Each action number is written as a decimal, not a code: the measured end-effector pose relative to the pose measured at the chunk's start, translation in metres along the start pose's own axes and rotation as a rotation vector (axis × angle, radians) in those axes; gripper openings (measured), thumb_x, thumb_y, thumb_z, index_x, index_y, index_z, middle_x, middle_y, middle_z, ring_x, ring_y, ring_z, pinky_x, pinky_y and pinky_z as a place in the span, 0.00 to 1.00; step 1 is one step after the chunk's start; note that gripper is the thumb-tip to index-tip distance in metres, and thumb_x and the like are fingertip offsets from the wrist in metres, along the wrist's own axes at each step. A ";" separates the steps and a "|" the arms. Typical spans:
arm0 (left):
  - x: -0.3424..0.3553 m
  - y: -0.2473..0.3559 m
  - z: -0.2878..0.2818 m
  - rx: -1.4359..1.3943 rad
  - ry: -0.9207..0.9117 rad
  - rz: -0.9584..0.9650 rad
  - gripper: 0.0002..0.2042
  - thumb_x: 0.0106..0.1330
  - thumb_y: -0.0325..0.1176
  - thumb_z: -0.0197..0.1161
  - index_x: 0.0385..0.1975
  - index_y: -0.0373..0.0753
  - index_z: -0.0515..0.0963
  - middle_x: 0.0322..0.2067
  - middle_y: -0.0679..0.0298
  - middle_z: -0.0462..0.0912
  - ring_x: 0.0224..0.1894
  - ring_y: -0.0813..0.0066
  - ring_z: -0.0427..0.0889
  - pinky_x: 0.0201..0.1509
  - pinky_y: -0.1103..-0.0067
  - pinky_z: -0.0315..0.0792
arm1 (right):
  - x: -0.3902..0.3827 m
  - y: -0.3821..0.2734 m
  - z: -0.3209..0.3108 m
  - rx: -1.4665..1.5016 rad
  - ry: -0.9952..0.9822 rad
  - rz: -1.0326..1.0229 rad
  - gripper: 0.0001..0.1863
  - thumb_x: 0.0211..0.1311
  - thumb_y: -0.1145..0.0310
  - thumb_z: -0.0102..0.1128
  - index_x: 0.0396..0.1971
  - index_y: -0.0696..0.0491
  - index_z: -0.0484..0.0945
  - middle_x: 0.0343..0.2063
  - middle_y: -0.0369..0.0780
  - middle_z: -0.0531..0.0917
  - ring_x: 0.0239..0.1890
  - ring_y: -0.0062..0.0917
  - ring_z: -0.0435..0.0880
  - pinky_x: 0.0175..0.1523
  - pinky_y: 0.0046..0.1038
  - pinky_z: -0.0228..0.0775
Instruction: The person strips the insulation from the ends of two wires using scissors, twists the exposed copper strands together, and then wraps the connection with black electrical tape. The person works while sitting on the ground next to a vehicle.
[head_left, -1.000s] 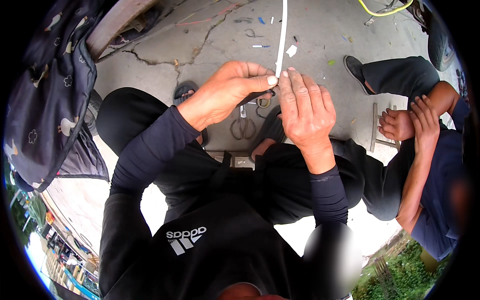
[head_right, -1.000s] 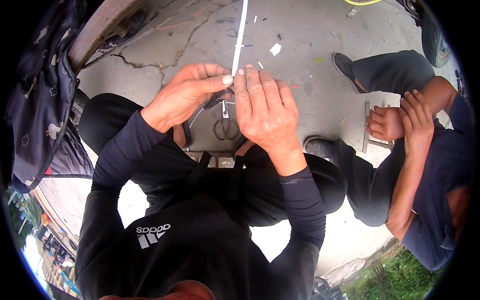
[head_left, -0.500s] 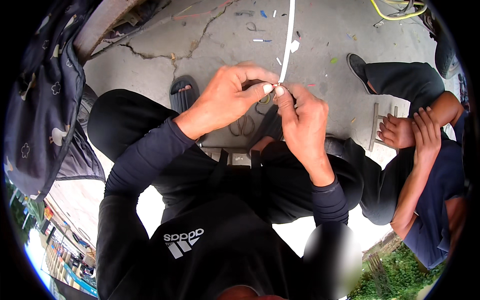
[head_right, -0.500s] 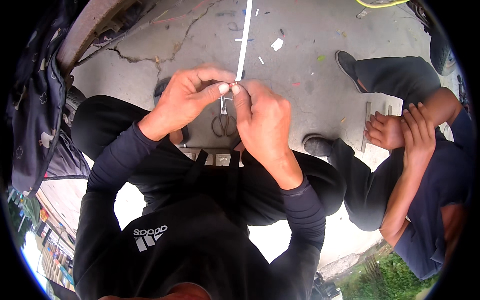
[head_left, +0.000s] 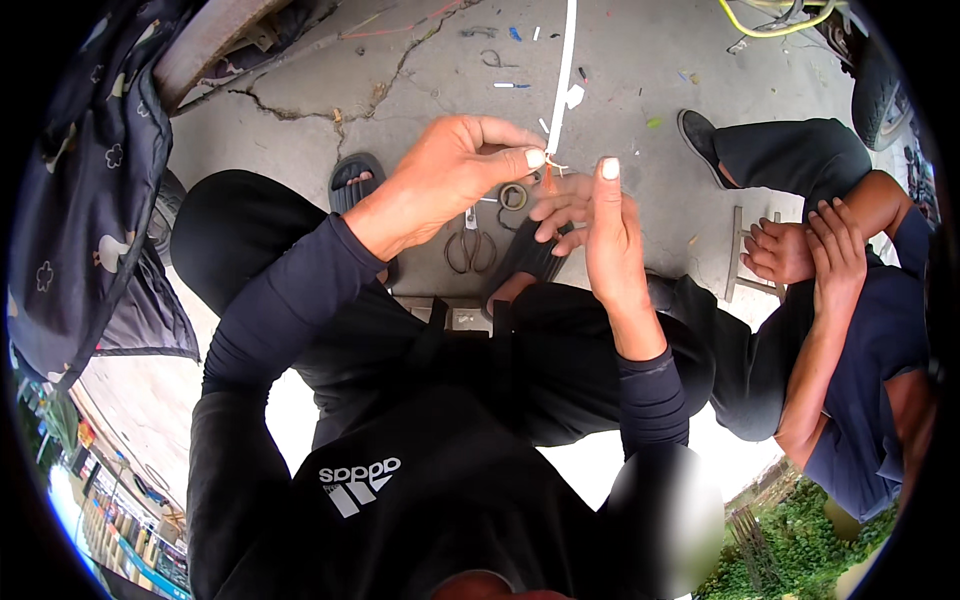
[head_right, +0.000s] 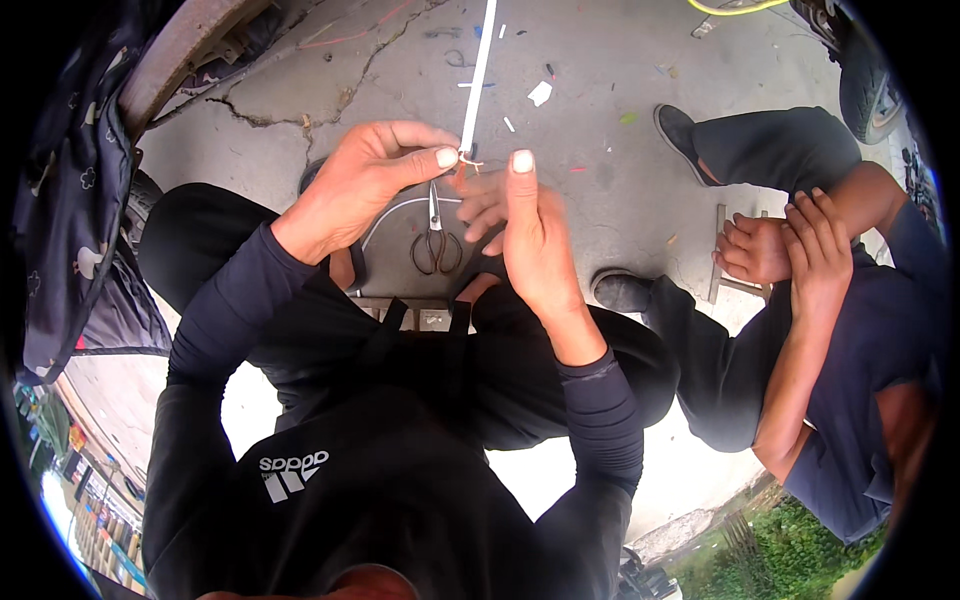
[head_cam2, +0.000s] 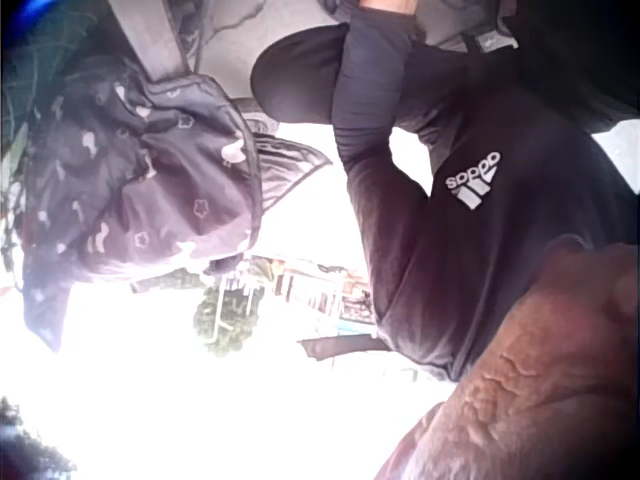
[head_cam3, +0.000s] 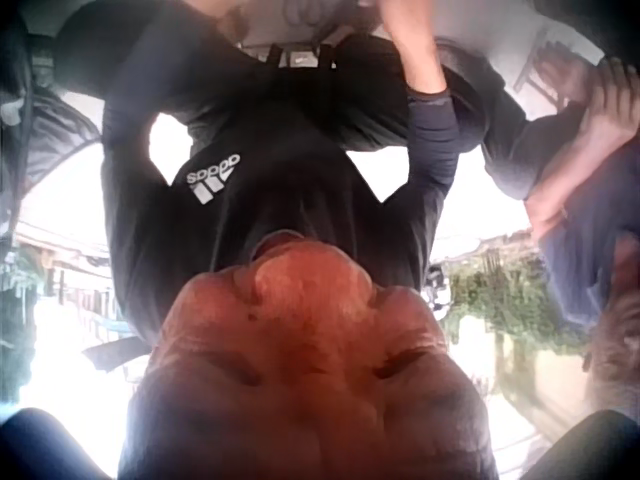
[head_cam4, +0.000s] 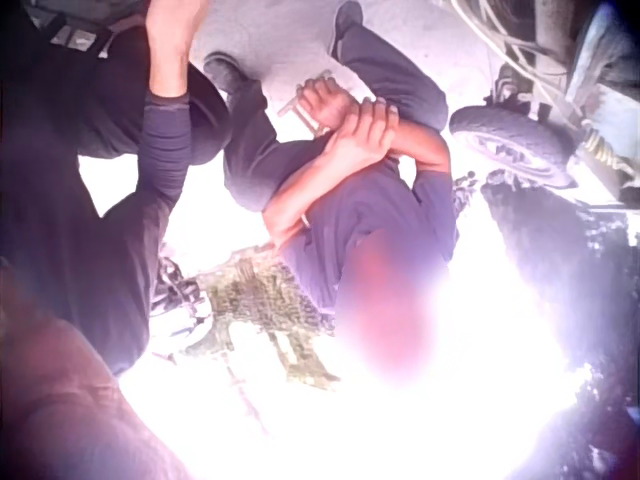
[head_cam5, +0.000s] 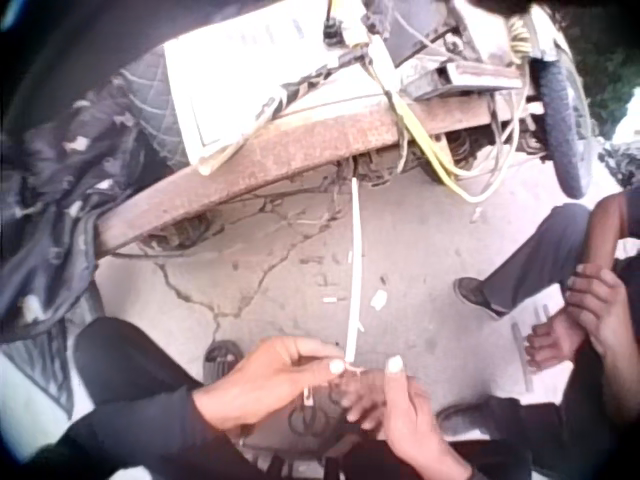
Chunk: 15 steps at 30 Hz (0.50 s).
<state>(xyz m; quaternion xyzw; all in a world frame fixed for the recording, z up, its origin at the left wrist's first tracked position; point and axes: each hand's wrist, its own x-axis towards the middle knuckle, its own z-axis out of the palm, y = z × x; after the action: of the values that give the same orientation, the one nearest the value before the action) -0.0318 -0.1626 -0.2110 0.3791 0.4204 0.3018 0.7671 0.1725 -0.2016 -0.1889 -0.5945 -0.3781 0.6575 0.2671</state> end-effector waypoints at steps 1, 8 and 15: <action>-0.002 0.001 0.003 0.006 0.004 0.001 0.11 0.71 0.33 0.64 0.44 0.31 0.84 0.36 0.62 0.86 0.43 0.76 0.82 0.56 0.77 0.73 | -0.005 0.003 0.000 -0.371 0.180 -0.277 0.21 0.73 0.53 0.55 0.49 0.58 0.80 0.32 0.42 0.85 0.29 0.28 0.84 0.30 0.25 0.75; -0.011 0.005 0.001 0.020 0.019 0.007 0.11 0.71 0.33 0.64 0.44 0.30 0.83 0.38 0.61 0.86 0.44 0.75 0.82 0.56 0.77 0.73 | 0.005 0.005 0.011 -1.551 0.556 -1.208 0.17 0.59 0.67 0.64 0.48 0.54 0.80 0.33 0.35 0.82 0.32 0.24 0.83 0.28 0.25 0.73; 0.008 -0.004 -0.005 -0.005 0.029 0.002 0.12 0.68 0.33 0.67 0.43 0.30 0.84 0.35 0.62 0.86 0.39 0.78 0.81 0.44 0.80 0.74 | 0.020 0.004 0.013 -1.638 0.531 -1.133 0.07 0.59 0.68 0.64 0.35 0.53 0.80 0.27 0.32 0.79 0.27 0.22 0.80 0.26 0.25 0.69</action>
<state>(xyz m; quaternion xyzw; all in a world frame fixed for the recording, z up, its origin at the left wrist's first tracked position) -0.0318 -0.1564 -0.2193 0.3732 0.4303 0.3091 0.7616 0.1567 -0.1903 -0.2032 -0.4547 -0.8639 -0.1768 0.1255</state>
